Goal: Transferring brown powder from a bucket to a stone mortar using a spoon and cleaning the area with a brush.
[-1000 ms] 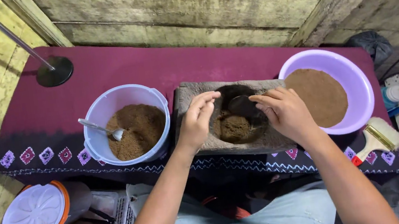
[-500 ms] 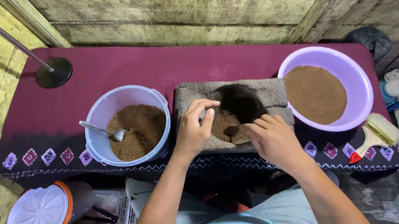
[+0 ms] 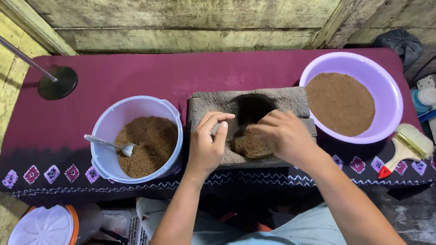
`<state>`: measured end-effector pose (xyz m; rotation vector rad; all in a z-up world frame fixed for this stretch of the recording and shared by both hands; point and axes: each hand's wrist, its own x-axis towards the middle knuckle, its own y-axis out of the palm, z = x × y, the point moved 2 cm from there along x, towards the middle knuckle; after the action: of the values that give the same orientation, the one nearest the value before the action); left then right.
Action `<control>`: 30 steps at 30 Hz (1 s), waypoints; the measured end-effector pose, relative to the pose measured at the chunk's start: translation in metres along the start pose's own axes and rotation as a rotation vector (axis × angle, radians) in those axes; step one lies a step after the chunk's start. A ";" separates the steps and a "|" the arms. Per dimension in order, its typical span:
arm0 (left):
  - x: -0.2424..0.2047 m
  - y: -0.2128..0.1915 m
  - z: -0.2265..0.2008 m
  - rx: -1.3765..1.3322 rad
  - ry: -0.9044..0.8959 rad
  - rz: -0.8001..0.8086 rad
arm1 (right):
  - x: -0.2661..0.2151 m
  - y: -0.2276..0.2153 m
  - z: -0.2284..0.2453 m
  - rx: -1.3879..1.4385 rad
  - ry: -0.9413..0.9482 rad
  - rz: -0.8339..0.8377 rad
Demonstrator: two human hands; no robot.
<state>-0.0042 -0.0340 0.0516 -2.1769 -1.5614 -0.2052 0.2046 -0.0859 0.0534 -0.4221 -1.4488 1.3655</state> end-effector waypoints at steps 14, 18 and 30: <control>-0.002 0.001 -0.003 0.021 -0.003 0.024 | -0.045 0.037 -0.047 -0.151 0.131 0.057; 0.000 0.001 -0.005 0.022 0.001 0.019 | -0.029 0.007 -0.024 -0.063 0.151 -0.004; -0.002 0.000 -0.003 0.014 -0.003 0.019 | 0.006 -0.029 -0.028 0.889 0.371 0.383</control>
<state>-0.0045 -0.0367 0.0536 -2.1810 -1.5388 -0.1845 0.2368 -0.0748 0.0757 -0.3384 -0.3766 1.9495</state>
